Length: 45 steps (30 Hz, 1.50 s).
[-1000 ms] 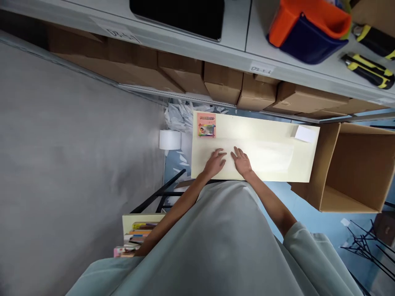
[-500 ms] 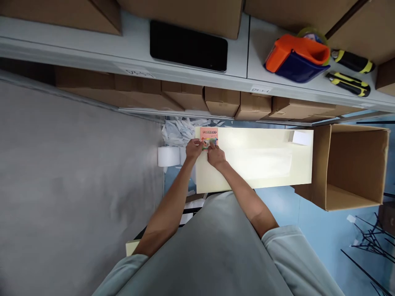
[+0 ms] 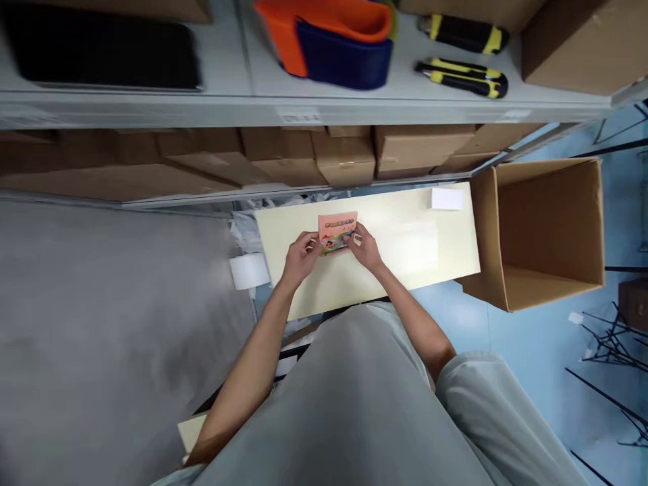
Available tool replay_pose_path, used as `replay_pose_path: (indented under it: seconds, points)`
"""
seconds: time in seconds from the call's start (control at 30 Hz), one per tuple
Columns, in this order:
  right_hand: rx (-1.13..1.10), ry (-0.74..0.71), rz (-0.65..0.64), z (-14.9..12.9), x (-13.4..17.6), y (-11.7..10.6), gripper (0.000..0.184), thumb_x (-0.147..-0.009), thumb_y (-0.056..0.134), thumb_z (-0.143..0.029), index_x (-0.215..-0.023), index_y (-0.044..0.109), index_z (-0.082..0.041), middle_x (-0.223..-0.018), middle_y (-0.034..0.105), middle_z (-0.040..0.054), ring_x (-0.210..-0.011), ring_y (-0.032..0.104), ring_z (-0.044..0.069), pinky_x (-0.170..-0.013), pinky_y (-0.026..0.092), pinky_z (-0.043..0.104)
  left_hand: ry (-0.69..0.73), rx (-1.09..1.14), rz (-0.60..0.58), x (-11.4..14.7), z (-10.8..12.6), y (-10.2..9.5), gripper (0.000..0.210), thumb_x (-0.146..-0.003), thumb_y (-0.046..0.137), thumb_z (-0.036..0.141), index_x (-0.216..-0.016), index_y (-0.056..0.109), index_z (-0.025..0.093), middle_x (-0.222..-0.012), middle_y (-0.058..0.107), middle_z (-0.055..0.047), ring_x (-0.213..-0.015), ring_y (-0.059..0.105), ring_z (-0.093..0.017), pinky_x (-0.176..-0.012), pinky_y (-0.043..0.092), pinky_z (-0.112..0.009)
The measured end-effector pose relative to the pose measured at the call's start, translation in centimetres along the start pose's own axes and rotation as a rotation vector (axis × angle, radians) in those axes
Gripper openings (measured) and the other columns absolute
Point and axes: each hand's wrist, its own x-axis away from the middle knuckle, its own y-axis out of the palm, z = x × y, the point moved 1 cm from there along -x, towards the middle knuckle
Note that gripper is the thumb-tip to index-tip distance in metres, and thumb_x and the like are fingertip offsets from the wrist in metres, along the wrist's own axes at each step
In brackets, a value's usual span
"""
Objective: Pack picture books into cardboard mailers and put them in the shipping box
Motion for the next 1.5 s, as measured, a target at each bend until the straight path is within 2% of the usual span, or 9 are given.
replay_pose_path:
  seconds: [0.17,0.27,0.37,0.47,0.57,0.73,1.07,1.23,1.5]
  points:
    - [0.036,0.151,0.054,3.0,7.1,-11.5,0.04,-0.093,0.065,-0.052,-0.118,0.071,-0.021,-0.1,0.082,0.0055,-0.082,0.074,0.022,-0.078,0.064,0.035,-0.216,-0.015,-0.121,4.7,1.4,11.9,0.022,-0.095,0.069,0.041,-0.103,0.076,0.022,-0.101,0.075,-0.005,-0.072,0.067,-0.016,-0.071,0.059,-0.03]
    - [0.18,0.271,0.138,5.2,9.7,-17.4,0.035,-0.091,0.063,-0.045,-0.114,0.073,-0.021,-0.085,0.078,0.0026,-0.074,0.071,0.022,-0.071,0.061,0.034,-0.296,-0.107,-0.225,6.0,2.4,19.1,0.016,-0.096,0.068,0.034,-0.102,0.076,0.022,-0.105,0.081,-0.007,-0.079,0.073,-0.02,-0.08,0.061,-0.033]
    - [0.275,0.343,0.206,7.0,9.8,-21.9,0.03,-0.089,0.064,-0.038,-0.113,0.075,-0.022,-0.09,0.081,0.0037,-0.079,0.074,0.023,-0.075,0.061,0.034,-0.334,-0.187,-0.271,5.7,3.6,24.6,0.013,-0.097,0.067,0.027,-0.101,0.078,0.024,-0.108,0.084,-0.006,-0.09,0.077,-0.023,-0.089,0.061,-0.035]
    - [0.308,0.354,0.225,8.4,7.9,-24.4,0.03,-0.09,0.065,-0.035,-0.116,0.075,-0.022,-0.103,0.083,0.0065,-0.083,0.077,0.024,-0.077,0.062,0.034,-0.384,-0.254,-0.245,4.1,4.4,27.9,0.013,-0.099,0.067,0.025,-0.102,0.08,0.024,-0.112,0.085,-0.007,-0.096,0.079,-0.025,-0.091,0.06,-0.035]
    - [0.347,0.329,0.223,9.4,5.5,-25.4,0.029,-0.092,0.066,-0.031,-0.118,0.076,-0.022,-0.11,0.083,0.0084,-0.087,0.078,0.024,-0.082,0.063,0.036,-0.434,-0.313,-0.203,2.5,4.7,29.3,0.012,-0.097,0.069,0.023,-0.101,0.08,0.024,-0.113,0.086,-0.006,-0.102,0.08,-0.026,-0.093,0.059,-0.034]
    - [0.427,0.34,0.2,10.7,3.3,-25.4,0.022,-0.094,0.069,-0.026,-0.113,0.076,-0.021,-0.107,0.082,0.0092,-0.089,0.078,0.024,-0.087,0.062,0.036,-0.508,-0.367,-0.143,1.2,4.7,29.8,0.015,-0.095,0.069,0.017,-0.104,0.079,0.024,-0.11,0.086,-0.005,-0.107,0.08,-0.024,-0.093,0.058,-0.032]
    - [0.636,0.383,0.227,10.4,4.1,-27.9,0.02,-0.105,0.058,-0.031,-0.112,0.074,-0.021,-0.117,0.081,0.0115,-0.097,0.076,0.025,-0.09,0.056,0.036,-0.514,-0.385,-0.123,1.4,5.3,30.0,0.02,-0.094,0.065,0.014,-0.105,0.077,0.026,-0.102,0.085,-0.002,-0.103,0.079,-0.023,-0.092,0.056,-0.031]
    - [0.735,0.451,0.172,10.5,3.3,-27.1,0.017,-0.105,0.058,-0.032,-0.097,0.07,-0.023,-0.114,0.077,0.0114,-0.097,0.072,0.027,-0.088,0.054,0.037,-0.524,-0.355,-0.094,1.6,5.2,30.4,0.02,-0.093,0.064,0.013,-0.105,0.075,0.025,-0.102,0.084,-0.002,-0.103,0.078,-0.022,-0.091,0.056,-0.03]
    - [0.586,0.332,0.195,10.7,3.4,-27.0,0.009,-0.097,0.057,-0.032,-0.09,0.058,-0.026,-0.103,0.075,0.0094,-0.093,0.07,0.027,-0.087,0.055,0.038,-0.461,-0.261,-0.043,2.4,4.3,30.6,0.022,-0.094,0.061,0.012,-0.105,0.075,0.024,-0.106,0.083,-0.007,-0.101,0.078,-0.026,-0.093,0.058,-0.036]
